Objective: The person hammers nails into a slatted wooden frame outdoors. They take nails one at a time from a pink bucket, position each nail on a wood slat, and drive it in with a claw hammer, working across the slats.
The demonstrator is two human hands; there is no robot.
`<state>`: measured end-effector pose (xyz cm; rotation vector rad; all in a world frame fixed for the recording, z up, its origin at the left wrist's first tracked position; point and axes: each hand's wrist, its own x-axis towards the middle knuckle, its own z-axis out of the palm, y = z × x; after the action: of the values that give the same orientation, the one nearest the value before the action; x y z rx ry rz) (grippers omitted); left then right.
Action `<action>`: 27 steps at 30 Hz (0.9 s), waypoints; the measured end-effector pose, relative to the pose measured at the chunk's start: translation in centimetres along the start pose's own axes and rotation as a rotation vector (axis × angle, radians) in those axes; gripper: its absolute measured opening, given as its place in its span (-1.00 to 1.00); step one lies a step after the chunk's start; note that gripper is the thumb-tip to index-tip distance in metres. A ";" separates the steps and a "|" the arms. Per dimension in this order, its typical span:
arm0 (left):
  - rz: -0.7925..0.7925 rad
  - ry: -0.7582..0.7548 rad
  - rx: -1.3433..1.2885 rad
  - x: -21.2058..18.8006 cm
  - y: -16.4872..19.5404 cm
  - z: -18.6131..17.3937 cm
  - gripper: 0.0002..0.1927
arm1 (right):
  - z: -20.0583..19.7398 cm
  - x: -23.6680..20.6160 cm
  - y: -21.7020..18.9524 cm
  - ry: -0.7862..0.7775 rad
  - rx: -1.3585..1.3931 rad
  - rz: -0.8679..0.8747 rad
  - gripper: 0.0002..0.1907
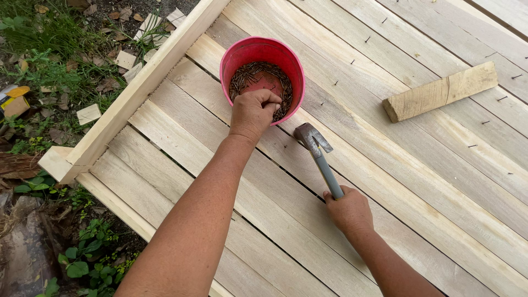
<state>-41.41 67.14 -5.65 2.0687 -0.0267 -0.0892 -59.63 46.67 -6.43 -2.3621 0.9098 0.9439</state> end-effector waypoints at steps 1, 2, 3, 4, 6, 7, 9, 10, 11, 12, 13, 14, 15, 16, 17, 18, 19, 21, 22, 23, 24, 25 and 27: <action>0.021 -0.016 0.067 -0.3 0.1 0.1 -0.97 | 0.0 0.0 0.0 0.000 0.002 0.002 -0.66; 0.041 -0.034 0.135 -0.7 0.3 0.2 -0.96 | 0.0 0.0 -0.1 -0.001 0.003 0.004 -0.66; 0.061 -0.051 0.203 -1.1 0.5 0.4 -0.96 | 0.0 0.0 -0.1 -0.002 0.004 0.006 -0.65; 0.067 -0.053 0.231 -1.4 0.6 0.5 -0.95 | 0.0 -0.1 -0.1 0.002 0.000 0.000 -0.65; 0.077 -0.058 0.287 -2.1 0.9 0.8 -0.93 | -0.1 -0.1 -0.1 0.007 -0.008 -0.010 -0.65; 0.092 -0.027 0.245 -2.4 0.9 0.9 -0.94 | -0.2 -0.1 -0.1 0.001 -0.004 -0.014 -0.63; 0.119 0.036 0.161 -3.3 0.8 1.1 -0.94 | -0.3 0.0 0.1 -0.013 0.002 -0.021 -0.59; 0.197 0.130 0.046 -4.0 0.6 1.2 -0.93 | -0.2 0.0 0.2 -0.009 0.034 -0.033 -0.60; 0.275 0.223 -0.072 -4.9 0.4 1.3 -0.92 | -0.1 0.0 0.3 -0.005 0.066 -0.044 -0.61; 0.354 0.316 -0.188 -5.8 0.0 1.3 -0.90 | 0.0 0.0 0.4 0.000 0.099 -0.056 -0.62; 0.288 0.332 -0.205 -6.8 -0.4 1.4 -0.90 | 0.2 0.0 0.5 -0.007 0.108 -0.053 -0.60; 0.218 0.346 -0.223 -7.9 -0.9 1.5 -0.89 | 0.5 -0.2 0.7 -0.015 0.114 -0.047 -0.57; 0.148 0.360 -0.239 -9.0 -1.4 1.5 -0.89 | 0.8 -0.3 1.0 -0.023 0.120 -0.042 -0.55; 0.082 0.347 -0.273 -10.0 -2.0 1.6 -0.90 | 1.0 -0.5 1.3 -0.025 0.120 -0.040 -0.55; 0.017 0.334 -0.306 -10.8 -2.6 1.7 -0.91 | 1.3 -0.6 1.5 -0.027 0.120 -0.039 -0.56; -0.050 0.319 -0.339 -11.4 -3.2 1.8 -0.91 | 1.5 -0.8 1.9 -0.030 0.120 -0.036 -0.56; -0.187 0.257 -0.358 -12.1 -3.8 1.8 -0.92 | 1.7 -1.0 2.2 -0.040 0.109 -0.033 -0.58; -0.451 0.130 -0.397 -12.7 -4.9 1.9 -0.93 | 1.8 -1.3 2.9 -0.052 0.089 -0.029 -0.60; -0.473 0.102 -0.355 -12.9 -5.4 2.0 -0.92 | 1.9 -1.5 3.2 -0.056 0.074 -0.038 -0.59; -0.496 0.075 -0.312 -13.1 -5.8 2.1 -0.92 | 2.0 -1.8 3.5 -0.061 0.058 -0.047 -0.57; -0.518 0.050 -0.270 -13.2 -6.1 2.2 -0.92 | 2.0 -2.0 3.8 -0.065 0.042 -0.058 -0.55; -0.444 0.057 -0.198 -13.1 -6.3 2.4 -0.93 | 2.1 -2.2 4.0 -0.064 0.031 -0.059 -0.55; -0.298 0.070 -0.053 -13.0 -6.5 2.5 -0.96 | 2.4 -2.5 4.1 -0.063 0.012 -0.060 -0.55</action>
<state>-54.67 68.79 -11.91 2.0084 0.3240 -0.1976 -64.99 46.28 -6.87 -2.3223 0.8139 0.9806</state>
